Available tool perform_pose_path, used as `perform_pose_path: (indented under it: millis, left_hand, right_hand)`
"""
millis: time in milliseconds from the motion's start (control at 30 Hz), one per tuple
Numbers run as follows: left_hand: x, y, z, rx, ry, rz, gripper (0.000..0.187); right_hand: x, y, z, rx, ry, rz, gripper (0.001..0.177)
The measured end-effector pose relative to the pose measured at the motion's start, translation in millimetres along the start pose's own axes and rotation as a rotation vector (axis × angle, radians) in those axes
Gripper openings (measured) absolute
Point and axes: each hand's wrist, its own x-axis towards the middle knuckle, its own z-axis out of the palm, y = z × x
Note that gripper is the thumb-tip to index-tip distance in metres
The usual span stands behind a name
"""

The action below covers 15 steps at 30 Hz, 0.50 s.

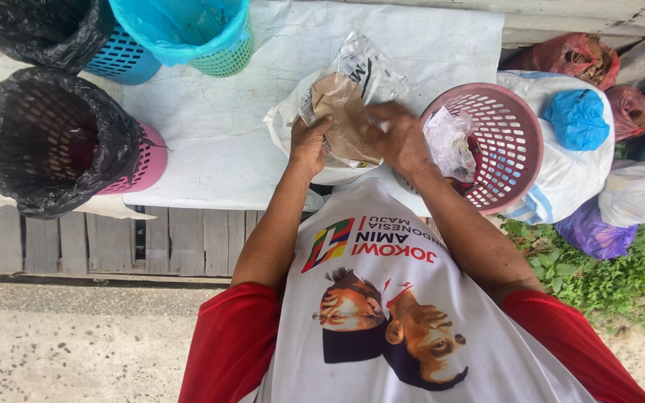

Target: The person sorts various trash items including food wrappers and paper scraps, picking them out of a white plastic bag and placing them into a pink plastic basket.

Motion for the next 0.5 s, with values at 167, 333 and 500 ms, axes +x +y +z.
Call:
perform_pose_path:
  millis: [167, 333, 500]
  left_hand:
    - [1.6, -0.6, -6.1, -0.124, 0.054, -0.114, 0.042]
    - [7.7, -12.1, -5.0, 0.028, 0.017, -0.137, 0.041]
    - [14.6, -2.4, -26.9, 0.337, 0.164, 0.202, 0.084]
  right_hand:
    - [4.0, 25.6, 3.8, 0.399, 0.214, 0.557, 0.077]
    - [-3.1, 45.0, 24.9, 1.252, -0.145, 0.983, 0.045]
    - [-2.8, 64.2, 35.9, 0.949, 0.065, 0.955, 0.022]
